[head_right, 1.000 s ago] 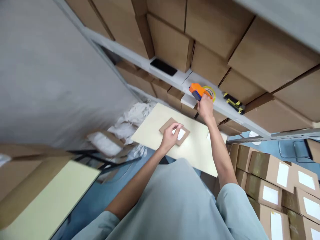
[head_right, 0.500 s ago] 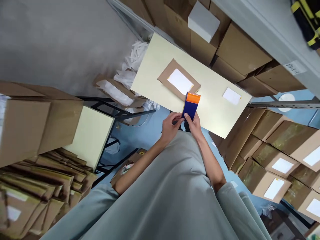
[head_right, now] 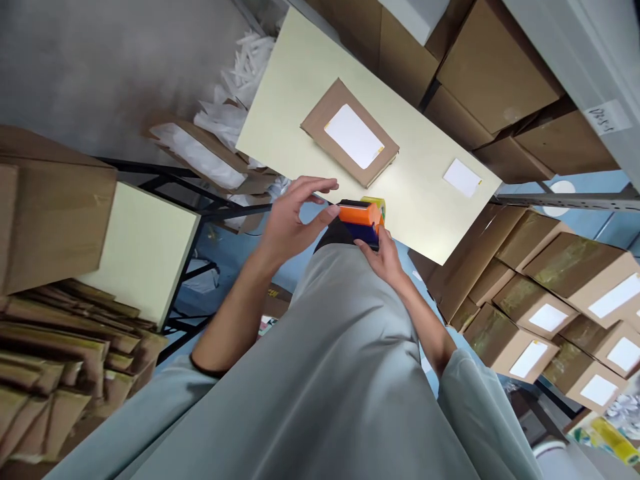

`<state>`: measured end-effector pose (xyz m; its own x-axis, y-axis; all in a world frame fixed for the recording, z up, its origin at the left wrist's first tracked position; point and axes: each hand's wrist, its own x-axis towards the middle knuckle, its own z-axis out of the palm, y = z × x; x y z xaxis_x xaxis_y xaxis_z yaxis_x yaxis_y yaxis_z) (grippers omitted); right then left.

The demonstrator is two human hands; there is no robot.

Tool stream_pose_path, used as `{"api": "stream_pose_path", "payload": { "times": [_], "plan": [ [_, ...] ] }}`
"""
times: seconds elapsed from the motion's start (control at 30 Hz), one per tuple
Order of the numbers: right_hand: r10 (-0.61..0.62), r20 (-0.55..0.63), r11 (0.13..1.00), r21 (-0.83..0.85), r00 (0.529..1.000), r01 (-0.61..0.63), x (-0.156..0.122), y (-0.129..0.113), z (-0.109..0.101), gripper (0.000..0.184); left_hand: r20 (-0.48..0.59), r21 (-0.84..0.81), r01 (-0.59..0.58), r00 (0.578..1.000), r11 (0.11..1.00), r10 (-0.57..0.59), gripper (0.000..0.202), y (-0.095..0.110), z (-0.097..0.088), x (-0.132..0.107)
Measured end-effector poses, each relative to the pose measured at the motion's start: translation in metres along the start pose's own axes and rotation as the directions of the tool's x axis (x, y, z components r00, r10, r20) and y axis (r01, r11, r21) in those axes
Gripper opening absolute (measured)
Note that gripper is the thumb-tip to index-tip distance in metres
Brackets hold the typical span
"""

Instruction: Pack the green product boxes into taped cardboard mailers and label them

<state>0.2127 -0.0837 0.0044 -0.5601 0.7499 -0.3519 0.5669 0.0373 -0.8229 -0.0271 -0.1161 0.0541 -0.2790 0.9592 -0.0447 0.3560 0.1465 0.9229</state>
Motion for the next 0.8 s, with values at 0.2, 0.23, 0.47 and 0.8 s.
{"api": "stream_pose_path", "payload": {
  "times": [0.2, 0.23, 0.47, 0.8],
  "plan": [
    [-0.238, -0.037, 0.957, -0.181, 0.971, 0.228, -0.009, -0.001, -0.023, 0.048, 0.157, 0.003, -0.116, 0.981, 0.993, 0.114, 0.033, 0.027, -0.03, 0.021],
    [-0.273, -0.035, 0.941, -0.218, 0.961, 0.26, -0.009, -0.001, -0.026, 0.048, 0.177, 0.003, -0.123, 0.977, 0.992, 0.12, 0.031, 0.029, -0.032, 0.023],
    [-0.424, 0.011, 0.85, -0.339, 0.906, 0.402, -0.012, -0.003, -0.048, 0.042, 0.244, 0.042, -0.216, 0.949, 0.975, 0.2, 0.021, 0.04, -0.04, 0.033],
    [-0.482, 0.038, 0.803, -0.379, 0.875, 0.459, -0.013, -0.012, -0.069, 0.038, 0.208, 0.107, -0.226, 0.957, 0.968, 0.2, 0.027, 0.05, -0.042, 0.019]
  ]
}}
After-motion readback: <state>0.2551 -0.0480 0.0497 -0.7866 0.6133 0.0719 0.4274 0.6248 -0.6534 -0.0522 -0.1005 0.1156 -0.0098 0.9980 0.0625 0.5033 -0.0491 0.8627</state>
